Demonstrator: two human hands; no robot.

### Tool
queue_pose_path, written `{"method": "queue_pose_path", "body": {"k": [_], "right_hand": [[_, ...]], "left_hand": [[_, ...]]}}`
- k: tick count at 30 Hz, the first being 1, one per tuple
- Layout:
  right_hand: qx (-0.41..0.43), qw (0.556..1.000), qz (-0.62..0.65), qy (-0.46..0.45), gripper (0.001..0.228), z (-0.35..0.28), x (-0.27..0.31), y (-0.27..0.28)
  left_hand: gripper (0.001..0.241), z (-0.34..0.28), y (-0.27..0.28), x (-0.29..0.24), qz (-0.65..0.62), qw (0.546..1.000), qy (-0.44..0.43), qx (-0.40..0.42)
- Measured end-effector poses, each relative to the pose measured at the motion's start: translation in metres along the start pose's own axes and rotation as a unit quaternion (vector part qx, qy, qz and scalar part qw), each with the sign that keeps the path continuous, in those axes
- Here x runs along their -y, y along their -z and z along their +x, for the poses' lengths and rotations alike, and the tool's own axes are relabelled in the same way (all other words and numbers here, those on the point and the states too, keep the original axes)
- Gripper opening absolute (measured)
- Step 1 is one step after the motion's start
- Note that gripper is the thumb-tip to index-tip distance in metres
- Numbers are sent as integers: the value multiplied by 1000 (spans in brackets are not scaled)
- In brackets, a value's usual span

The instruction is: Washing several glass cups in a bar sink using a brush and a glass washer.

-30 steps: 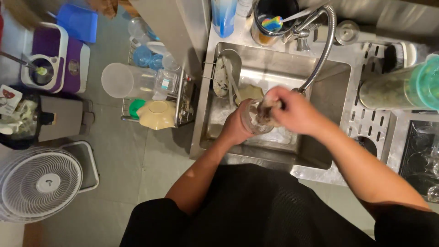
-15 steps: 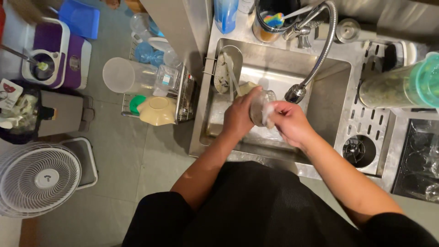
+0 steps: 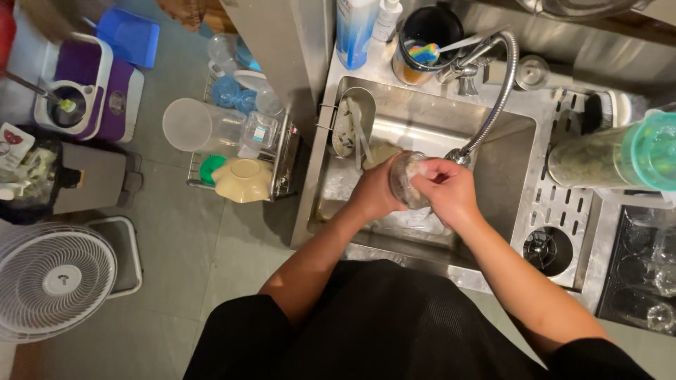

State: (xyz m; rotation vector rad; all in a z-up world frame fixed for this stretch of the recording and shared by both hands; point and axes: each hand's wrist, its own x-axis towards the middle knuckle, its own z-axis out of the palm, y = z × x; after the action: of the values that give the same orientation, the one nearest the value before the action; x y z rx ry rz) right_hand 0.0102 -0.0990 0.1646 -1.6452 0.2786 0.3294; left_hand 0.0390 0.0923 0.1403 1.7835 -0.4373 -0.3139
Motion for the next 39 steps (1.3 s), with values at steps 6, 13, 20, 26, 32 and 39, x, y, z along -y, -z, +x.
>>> {"method": "queue_pose_path", "body": {"k": [6, 13, 20, 26, 32, 39], "right_hand": [[-5, 879, -357, 317, 24, 4, 35, -3], [136, 936, -322, 40, 16, 9, 26, 1], [81, 808, -512, 281, 20, -6, 27, 3], [205, 891, -384, 132, 24, 17, 15, 20], [6, 986, 135, -102, 23, 9, -25, 7], [-12, 907, -336, 255, 27, 1, 30, 0]], "left_hand": [[102, -4, 5, -6, 72, 997, -5, -19], [85, -6, 9, -11, 102, 995, -5, -18], [80, -1, 11, -25, 117, 993, -10, -7], [75, -1, 9, -31, 198, 980, -31, -6], [82, -2, -6, -20, 175, 981, 17, -81], [84, -2, -1, -26, 156, 986, 21, -58]]}}
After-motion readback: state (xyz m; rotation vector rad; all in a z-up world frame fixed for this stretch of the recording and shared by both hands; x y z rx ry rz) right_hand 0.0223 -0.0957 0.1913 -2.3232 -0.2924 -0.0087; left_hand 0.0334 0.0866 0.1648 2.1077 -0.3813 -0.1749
